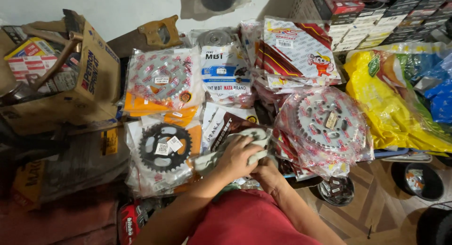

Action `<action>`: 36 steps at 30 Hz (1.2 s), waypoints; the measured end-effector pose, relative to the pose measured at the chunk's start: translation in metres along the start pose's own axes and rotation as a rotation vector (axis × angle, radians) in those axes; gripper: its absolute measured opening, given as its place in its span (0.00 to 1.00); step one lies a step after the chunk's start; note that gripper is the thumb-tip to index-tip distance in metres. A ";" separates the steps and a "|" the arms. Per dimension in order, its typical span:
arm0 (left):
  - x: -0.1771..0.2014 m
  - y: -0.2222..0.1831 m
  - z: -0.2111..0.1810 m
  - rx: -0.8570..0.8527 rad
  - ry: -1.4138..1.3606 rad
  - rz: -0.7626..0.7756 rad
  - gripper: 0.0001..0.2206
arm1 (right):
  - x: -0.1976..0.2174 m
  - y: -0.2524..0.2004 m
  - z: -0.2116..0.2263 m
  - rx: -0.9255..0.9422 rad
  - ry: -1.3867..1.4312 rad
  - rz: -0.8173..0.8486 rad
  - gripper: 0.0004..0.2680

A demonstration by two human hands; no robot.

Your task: Organizing and cleaning motorcycle sprockets in a storage area

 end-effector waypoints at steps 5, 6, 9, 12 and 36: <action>0.041 -0.029 -0.007 0.051 0.037 -0.082 0.17 | -0.016 -0.020 0.023 0.026 -0.056 -0.034 0.12; 0.048 -0.035 -0.008 0.073 0.048 -0.110 0.17 | -0.015 -0.021 0.024 0.043 -0.116 -0.058 0.11; 0.048 -0.059 0.002 0.117 0.120 -0.114 0.19 | -0.049 -0.061 0.085 0.130 -0.366 -0.069 0.13; 0.051 -0.063 -0.002 0.089 0.129 -0.162 0.18 | -0.032 -0.045 0.080 0.235 -0.829 -0.211 0.18; 0.059 -0.043 -0.020 0.118 0.005 -0.180 0.13 | -0.016 0.226 0.097 0.276 0.116 -0.454 0.21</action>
Point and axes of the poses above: each hand's wrist, its own y-axis towards the middle knuckle, its own x-axis out of the back of the hand, z = x × y, the point moved 4 cm from there along y, towards the middle knuckle, and after that the axes turned 1 degree about -x, right-handed, at the moved point
